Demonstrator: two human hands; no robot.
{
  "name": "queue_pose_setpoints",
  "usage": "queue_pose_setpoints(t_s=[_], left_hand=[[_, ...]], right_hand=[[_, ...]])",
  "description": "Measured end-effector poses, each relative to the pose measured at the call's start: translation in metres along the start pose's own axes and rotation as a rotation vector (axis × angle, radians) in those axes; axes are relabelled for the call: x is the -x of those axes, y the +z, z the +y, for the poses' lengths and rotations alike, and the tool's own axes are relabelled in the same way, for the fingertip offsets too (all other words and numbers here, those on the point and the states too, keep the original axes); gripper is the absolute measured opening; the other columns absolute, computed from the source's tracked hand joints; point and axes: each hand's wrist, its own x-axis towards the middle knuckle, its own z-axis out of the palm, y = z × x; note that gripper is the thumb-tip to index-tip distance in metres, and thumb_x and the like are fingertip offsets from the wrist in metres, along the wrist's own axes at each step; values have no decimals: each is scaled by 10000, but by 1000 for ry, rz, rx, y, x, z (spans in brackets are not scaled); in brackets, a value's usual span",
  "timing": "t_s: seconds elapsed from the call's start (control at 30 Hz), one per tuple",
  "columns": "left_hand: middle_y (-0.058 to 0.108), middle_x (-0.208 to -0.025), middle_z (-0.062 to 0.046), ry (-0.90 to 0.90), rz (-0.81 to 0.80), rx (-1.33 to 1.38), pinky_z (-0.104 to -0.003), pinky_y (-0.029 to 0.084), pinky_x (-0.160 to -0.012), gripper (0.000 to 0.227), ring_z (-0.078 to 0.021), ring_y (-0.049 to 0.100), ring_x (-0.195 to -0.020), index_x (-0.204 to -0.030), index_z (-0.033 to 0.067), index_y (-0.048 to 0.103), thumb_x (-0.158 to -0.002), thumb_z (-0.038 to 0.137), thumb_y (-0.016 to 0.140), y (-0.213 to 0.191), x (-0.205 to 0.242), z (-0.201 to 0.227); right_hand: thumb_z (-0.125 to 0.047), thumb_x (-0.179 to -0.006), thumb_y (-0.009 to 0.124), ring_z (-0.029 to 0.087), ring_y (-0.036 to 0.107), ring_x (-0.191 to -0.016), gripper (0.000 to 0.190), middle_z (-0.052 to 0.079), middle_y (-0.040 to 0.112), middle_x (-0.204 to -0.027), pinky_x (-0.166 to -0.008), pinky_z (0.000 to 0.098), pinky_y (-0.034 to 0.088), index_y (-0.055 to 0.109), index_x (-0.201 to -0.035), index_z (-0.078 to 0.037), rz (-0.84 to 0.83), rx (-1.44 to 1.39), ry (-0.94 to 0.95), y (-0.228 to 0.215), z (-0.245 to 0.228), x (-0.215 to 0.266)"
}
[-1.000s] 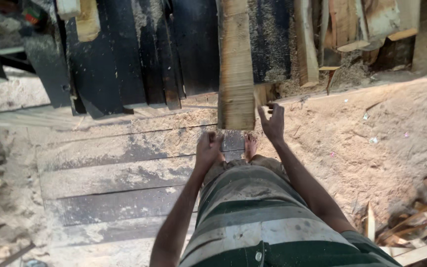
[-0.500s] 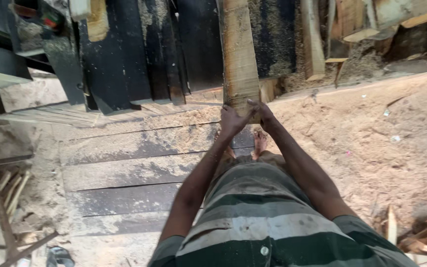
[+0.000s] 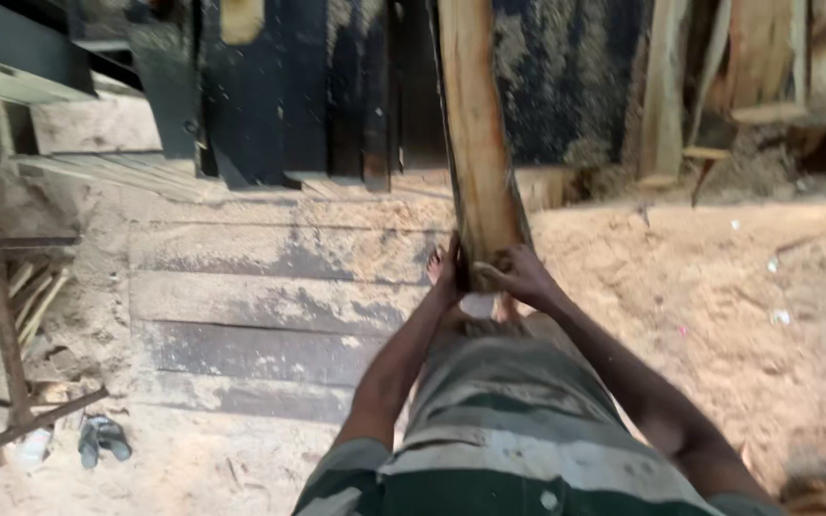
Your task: The person feeds pieces of wood into a sawmill machine by hand and collects the processed wood to the side.
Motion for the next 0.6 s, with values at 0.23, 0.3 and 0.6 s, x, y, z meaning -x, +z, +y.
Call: queue_pose_setpoints(t_s=[0.23,0.3,0.6], left_hand=[[629,-1298,-103,98,19,-111,-549,530,-1020,828,-264,629,-1202,-1439,75,479,-933,719,602,-36,-8,8],[635,-1160,-216,416,237,-197,-667,553,-994,919,-320,649,-1075,-1362,-146,462,-998,659,713,-31,-12,15],[668,-1213,-237,282,70,-635,-416,588,-957,911,-301,688,-1096,-1314,12,485,-717,608,829,31,3,61]], right_hand=[[-567,-913,748,284,592,-1082,884,249,541,-1269,-850,433,567,439,-1431,80,377,-116,-49,-4,28,-67],[-549,-900,743,282,603,-1128,912,254,545,-1318,-879,421,568,382,-1482,53,311,-270,-7,-8,29,-94],[-552,-924,639,258,554,-1269,846,131,529,-1428,-1018,394,517,308,-1573,-122,161,-753,-2,-1,17,-126]])
